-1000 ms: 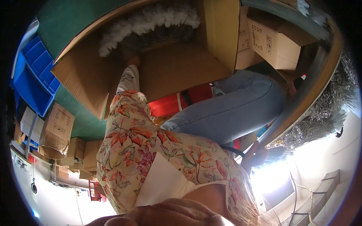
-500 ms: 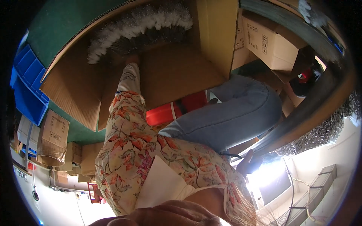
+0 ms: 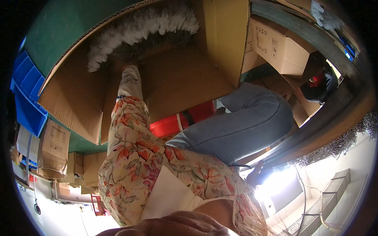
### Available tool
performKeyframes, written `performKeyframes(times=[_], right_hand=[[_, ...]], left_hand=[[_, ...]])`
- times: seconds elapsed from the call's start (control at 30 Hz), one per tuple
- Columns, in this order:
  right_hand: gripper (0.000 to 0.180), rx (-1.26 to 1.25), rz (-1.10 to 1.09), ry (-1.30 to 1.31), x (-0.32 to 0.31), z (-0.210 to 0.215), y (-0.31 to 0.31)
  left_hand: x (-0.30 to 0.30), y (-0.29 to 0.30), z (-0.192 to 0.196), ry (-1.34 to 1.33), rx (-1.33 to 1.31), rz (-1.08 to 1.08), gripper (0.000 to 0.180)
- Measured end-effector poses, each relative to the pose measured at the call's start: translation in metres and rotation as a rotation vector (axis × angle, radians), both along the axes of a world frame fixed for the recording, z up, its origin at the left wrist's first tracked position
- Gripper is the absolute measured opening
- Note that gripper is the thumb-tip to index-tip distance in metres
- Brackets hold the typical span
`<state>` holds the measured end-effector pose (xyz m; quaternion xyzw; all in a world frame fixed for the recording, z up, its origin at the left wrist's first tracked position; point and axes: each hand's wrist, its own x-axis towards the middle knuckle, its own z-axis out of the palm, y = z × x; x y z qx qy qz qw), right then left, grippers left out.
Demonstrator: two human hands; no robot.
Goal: Attaching metal rings to the ends of small white bottle brushes at a work table.
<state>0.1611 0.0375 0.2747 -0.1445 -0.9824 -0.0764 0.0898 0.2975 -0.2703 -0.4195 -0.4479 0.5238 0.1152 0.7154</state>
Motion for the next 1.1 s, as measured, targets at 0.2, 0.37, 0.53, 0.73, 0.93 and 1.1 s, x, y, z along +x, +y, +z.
performKeyframes(times=[0.2,0.37,0.53,0.73,0.93,1.1], right_hand=[[0.048,0.069,0.034,0.024,-0.003,0.001,0.013],[0.048,-0.029,0.052,0.014,-0.004,-0.003,0.008],[0.047,0.124,0.072,0.060,-0.001,0.002,0.018],[0.046,-0.051,-0.064,0.071,-0.001,0.006,0.012],[0.047,0.018,0.035,0.044,-0.010,0.000,0.006],[0.046,0.063,0.035,0.036,-0.008,-0.006,0.023]], left_hand=[[-0.029,0.037,0.021,0.541,0.169,-0.060,0.036],[0.003,-0.009,0.017,0.709,0.105,-0.113,0.034],[-0.056,0.041,0.045,0.731,0.301,-0.263,0.033],[-0.052,0.002,-0.022,0.846,0.183,-0.331,0.032],[-0.011,-0.012,-0.025,0.931,0.168,-0.497,0.033],[0.005,-0.028,0.021,0.983,0.153,-0.647,0.034]])
